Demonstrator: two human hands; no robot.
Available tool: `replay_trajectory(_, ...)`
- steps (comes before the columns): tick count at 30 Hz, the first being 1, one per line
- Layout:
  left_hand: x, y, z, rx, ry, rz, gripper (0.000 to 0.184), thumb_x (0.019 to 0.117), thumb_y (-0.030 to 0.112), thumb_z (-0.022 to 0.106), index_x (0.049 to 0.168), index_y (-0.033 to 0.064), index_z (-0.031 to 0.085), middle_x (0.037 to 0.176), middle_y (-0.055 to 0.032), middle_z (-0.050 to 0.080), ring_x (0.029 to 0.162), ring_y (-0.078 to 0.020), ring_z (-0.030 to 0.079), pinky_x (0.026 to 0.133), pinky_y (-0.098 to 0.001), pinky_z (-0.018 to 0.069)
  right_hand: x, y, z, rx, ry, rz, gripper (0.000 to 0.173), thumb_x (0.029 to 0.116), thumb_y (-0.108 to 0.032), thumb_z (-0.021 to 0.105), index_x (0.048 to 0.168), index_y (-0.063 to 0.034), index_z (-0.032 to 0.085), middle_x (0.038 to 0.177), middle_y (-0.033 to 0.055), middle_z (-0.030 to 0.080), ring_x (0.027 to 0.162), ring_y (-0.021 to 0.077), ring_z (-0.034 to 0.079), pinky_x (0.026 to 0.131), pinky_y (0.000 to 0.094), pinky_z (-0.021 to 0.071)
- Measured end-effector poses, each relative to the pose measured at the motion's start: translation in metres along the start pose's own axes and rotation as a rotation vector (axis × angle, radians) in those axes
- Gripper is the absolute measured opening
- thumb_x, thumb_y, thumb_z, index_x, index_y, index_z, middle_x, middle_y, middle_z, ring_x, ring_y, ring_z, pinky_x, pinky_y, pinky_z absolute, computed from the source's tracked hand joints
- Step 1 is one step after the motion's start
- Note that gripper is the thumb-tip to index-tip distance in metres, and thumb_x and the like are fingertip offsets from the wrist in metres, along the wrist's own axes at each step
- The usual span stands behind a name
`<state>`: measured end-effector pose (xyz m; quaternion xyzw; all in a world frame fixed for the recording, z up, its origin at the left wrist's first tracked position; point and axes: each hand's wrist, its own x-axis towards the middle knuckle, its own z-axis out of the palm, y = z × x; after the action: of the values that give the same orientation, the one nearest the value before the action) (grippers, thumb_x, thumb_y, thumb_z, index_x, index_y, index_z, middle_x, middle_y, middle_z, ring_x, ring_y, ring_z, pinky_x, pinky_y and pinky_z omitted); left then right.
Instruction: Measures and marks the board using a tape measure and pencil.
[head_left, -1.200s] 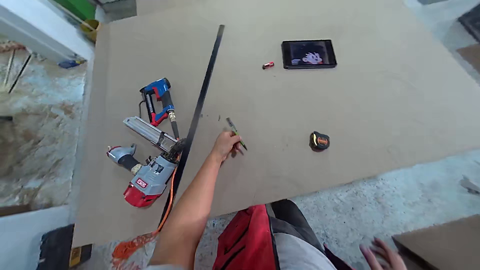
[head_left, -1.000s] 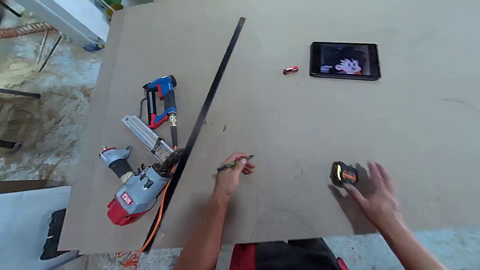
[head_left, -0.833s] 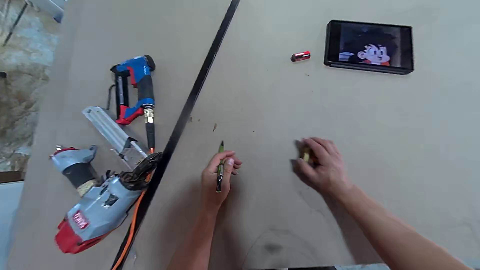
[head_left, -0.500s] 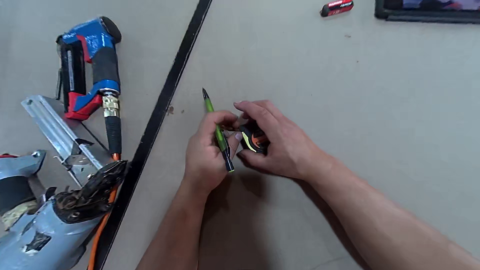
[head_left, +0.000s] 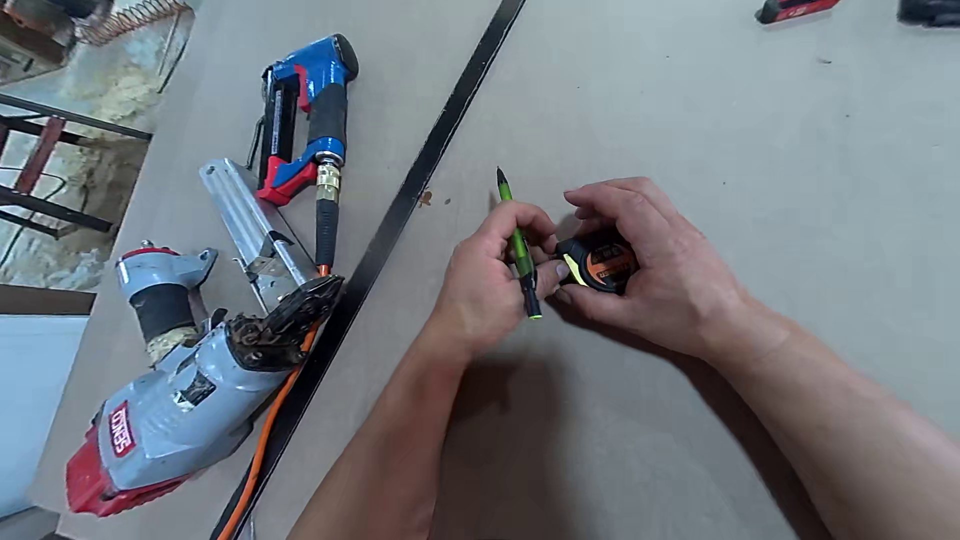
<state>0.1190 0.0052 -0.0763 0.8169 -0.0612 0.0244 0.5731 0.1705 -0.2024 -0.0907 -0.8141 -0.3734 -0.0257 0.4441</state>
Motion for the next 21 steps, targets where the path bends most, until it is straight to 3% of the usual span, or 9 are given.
replay_trajectory(3,0.003,-0.009,-0.023,0.102,-0.045,0.060,0.029,0.0873,0.006,0.076,0.113,0.0053,0.063,0.097,-0.0040,0.068,0.079,-0.0114,0.066,0.067,-0.0264,0.0586,-0.001,0.011,-0.011,-0.029,0.003,0.010,0.056,0.0861,-0.035,0.077,0.138,-0.0186,0.063,0.130,0.0043,0.059,0.110,0.0097,0.061,0.088,0.0264,0.0560)
replay_trajectory(6,0.006,-0.027,-0.066,0.305,0.115,0.101,0.028,0.0904,0.013,0.072,0.115,0.0043,0.063,0.102,-0.0053,0.068,0.089,-0.0123,0.066,0.078,-0.0317,0.0581,0.001,0.027,-0.042,-0.152,-0.048,0.077,0.035,0.0918,-0.037,0.066,0.124,-0.0252,0.073,0.127,0.0016,0.063,0.109,0.0118,0.062,0.087,0.0339,0.0552)
replay_trajectory(10,0.008,-0.034,-0.085,0.304,0.180,0.005,0.029,0.0903,0.009,0.072,0.117,0.0074,0.061,0.102,-0.0033,0.067,0.091,-0.0107,0.066,0.079,-0.0291,0.0574,-0.001,0.039,-0.097,-0.386,-0.130,0.287,0.010,0.0913,-0.028,0.069,0.096,-0.0195,0.072,0.105,0.0035,0.067,0.090,0.0225,0.066,0.070,0.0527,0.0520)
replay_trajectory(12,0.010,-0.031,-0.080,0.261,0.142,-0.046,0.027,0.0908,0.005,0.071,0.116,0.0100,0.062,0.100,-0.0022,0.067,0.088,-0.0106,0.065,0.077,-0.0279,0.0572,-0.002,0.041,-0.103,-0.425,-0.142,0.325,0.010,0.0921,-0.033,0.073,0.091,-0.0227,0.072,0.100,-0.0012,0.068,0.088,0.0191,0.065,0.069,0.0522,0.0518)
replay_trajectory(15,0.012,-0.030,-0.082,0.238,0.106,-0.058,0.030,0.0898,0.004,0.072,0.117,0.0115,0.062,0.100,-0.0012,0.067,0.089,-0.0107,0.065,0.078,-0.0272,0.0569,0.000,0.033,-0.094,-0.417,-0.151,0.321,0.010,0.0963,-0.037,0.070,0.094,-0.0291,0.074,0.093,-0.0081,0.071,0.082,0.0111,0.067,0.069,0.0471,0.0538)
replay_trajectory(18,0.013,-0.031,-0.086,0.209,0.099,-0.057,0.033,0.0878,0.005,0.074,0.118,0.0120,0.063,0.101,-0.0010,0.069,0.090,-0.0113,0.067,0.078,-0.0270,0.0574,0.005,0.018,-0.086,-0.477,-0.172,0.415,0.011,0.0982,-0.034,0.070,0.090,-0.0270,0.074,0.084,-0.0041,0.071,0.077,0.0167,0.068,0.063,0.0511,0.0511)
replay_trajectory(21,0.013,-0.034,-0.088,0.185,0.122,-0.040,0.033,0.0884,0.004,0.073,0.119,0.0107,0.063,0.103,-0.0023,0.071,0.094,-0.0139,0.070,0.082,-0.0300,0.0601,0.006,0.015,-0.077,-0.538,-0.182,0.399,0.012,0.0986,-0.028,0.069,0.088,-0.0223,0.071,0.089,-0.0010,0.068,0.086,0.0218,0.066,0.067,0.0517,0.0508)
